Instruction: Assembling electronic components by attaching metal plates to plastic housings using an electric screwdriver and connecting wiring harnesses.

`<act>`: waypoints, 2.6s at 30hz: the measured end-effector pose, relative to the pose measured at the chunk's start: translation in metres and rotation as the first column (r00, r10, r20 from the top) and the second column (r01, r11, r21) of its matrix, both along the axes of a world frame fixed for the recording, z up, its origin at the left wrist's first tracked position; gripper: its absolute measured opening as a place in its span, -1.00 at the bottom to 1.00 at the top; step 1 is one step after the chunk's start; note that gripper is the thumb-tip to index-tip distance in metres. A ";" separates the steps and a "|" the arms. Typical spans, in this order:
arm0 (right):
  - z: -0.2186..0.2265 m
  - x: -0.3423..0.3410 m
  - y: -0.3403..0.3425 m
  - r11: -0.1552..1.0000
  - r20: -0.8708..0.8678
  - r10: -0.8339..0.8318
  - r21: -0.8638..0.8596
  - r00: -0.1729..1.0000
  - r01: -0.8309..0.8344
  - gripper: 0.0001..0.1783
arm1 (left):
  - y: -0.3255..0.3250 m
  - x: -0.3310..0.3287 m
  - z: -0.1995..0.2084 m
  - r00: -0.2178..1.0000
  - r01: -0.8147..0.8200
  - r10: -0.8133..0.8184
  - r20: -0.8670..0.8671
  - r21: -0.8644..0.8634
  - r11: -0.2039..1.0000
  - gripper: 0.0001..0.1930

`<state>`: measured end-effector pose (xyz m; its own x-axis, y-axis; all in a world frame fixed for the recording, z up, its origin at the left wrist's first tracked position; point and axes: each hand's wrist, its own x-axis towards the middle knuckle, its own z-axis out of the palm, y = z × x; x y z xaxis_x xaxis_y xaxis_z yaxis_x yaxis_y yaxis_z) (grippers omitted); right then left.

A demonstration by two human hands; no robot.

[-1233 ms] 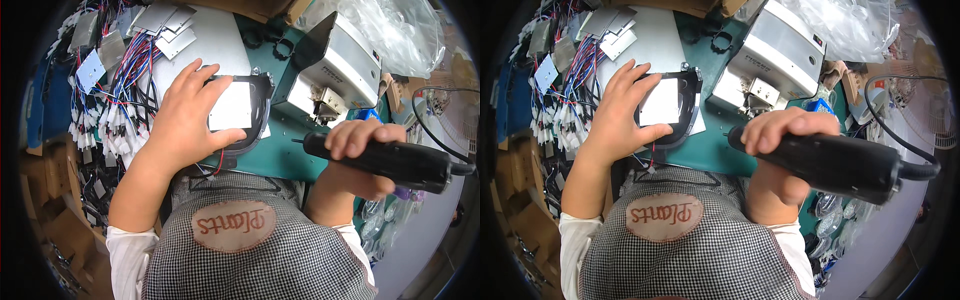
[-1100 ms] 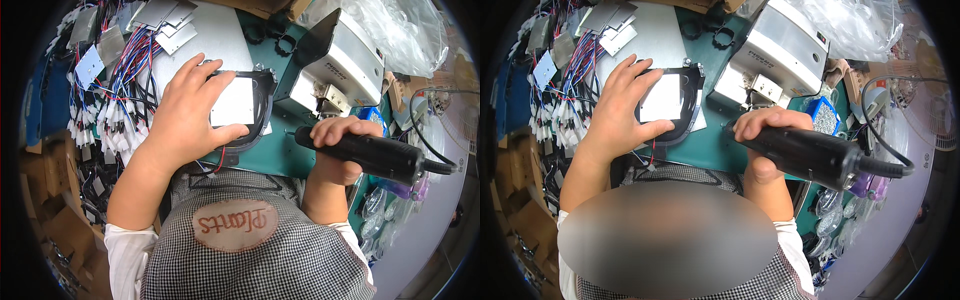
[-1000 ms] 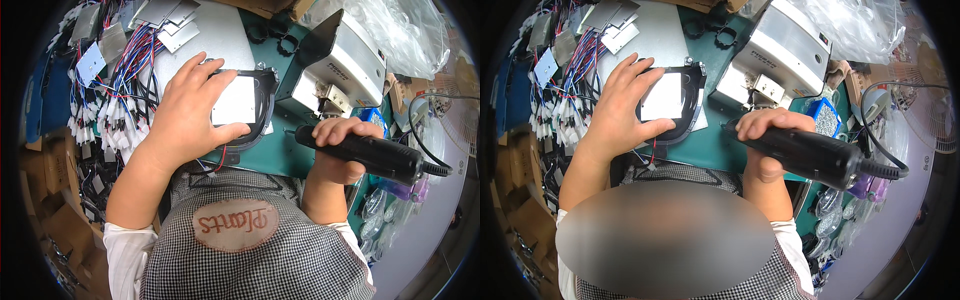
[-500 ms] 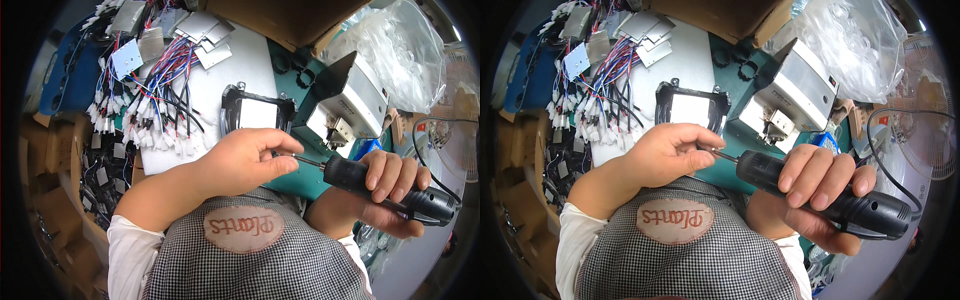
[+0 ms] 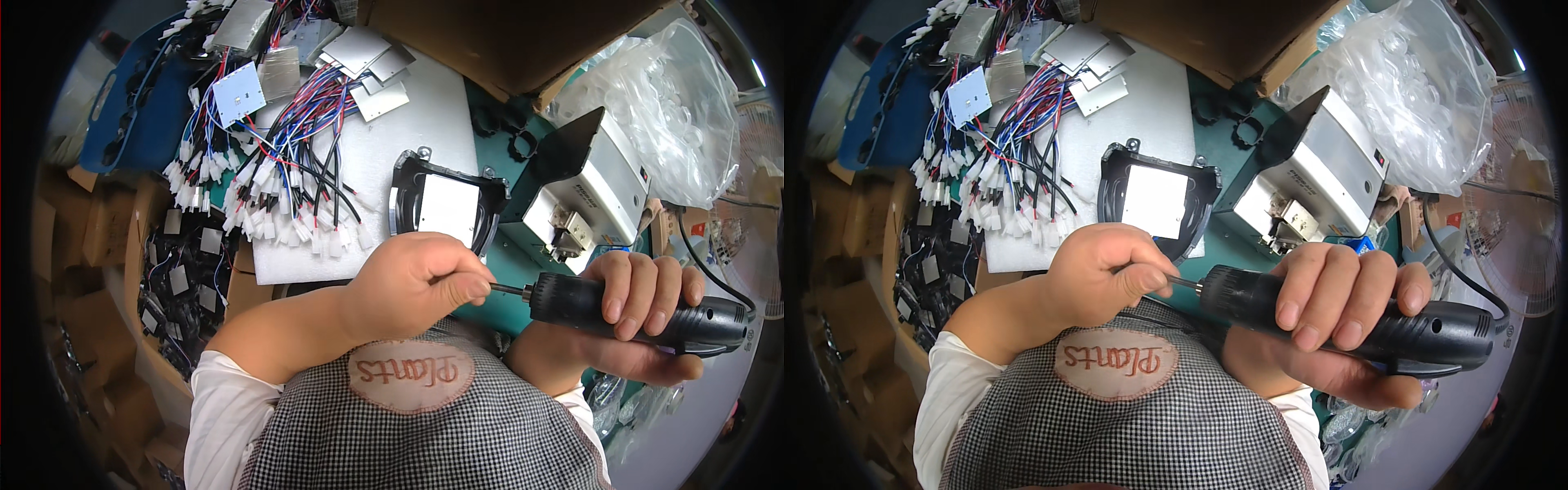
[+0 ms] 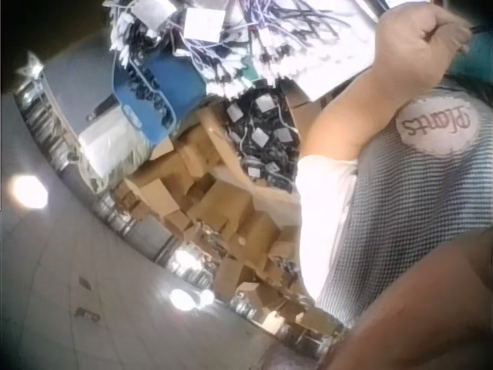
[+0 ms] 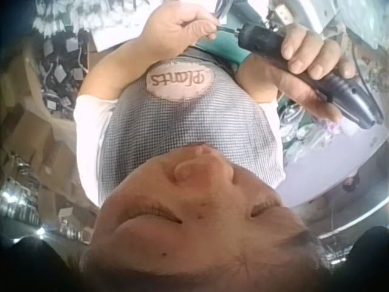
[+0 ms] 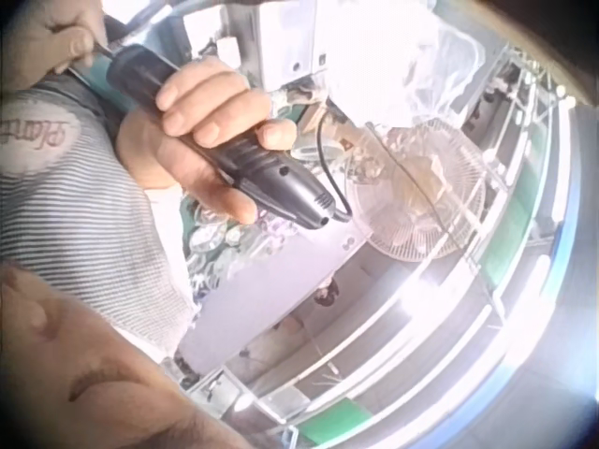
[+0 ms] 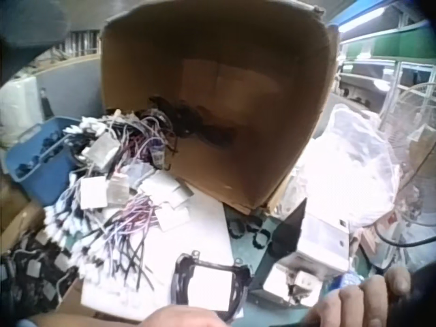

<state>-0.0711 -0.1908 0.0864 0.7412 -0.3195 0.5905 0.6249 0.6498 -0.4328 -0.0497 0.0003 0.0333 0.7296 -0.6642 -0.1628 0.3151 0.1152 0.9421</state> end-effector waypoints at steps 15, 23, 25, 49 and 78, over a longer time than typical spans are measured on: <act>-0.018 0.037 0.035 0.915 0.125 0.046 -0.404 0.991 0.008 -0.18 | 0.036 0.050 -0.020 0.506 -0.461 -0.262 0.822 0.514 0.724 -0.19; -0.031 0.053 0.041 0.872 0.144 0.102 -0.490 0.984 -0.018 -0.20 | 0.036 0.055 -0.031 0.605 -0.367 -0.175 0.777 0.466 0.805 -0.25; -0.034 0.051 0.045 0.900 0.052 0.095 -0.431 0.994 -0.063 -0.19 | 0.036 0.056 -0.034 0.617 -0.364 -0.169 0.769 0.469 0.805 -0.26; -0.043 0.058 0.063 0.876 -0.010 0.170 -0.457 0.985 -0.155 -0.28 | 0.036 0.050 -0.030 0.600 -0.357 -0.189 0.777 0.471 0.807 -0.27; -0.028 0.045 -0.015 0.979 -0.122 -0.021 -0.202 0.992 -0.004 -0.36 | 0.419 -0.215 -0.170 -0.830 -0.478 0.555 0.057 0.441 -0.760 -0.42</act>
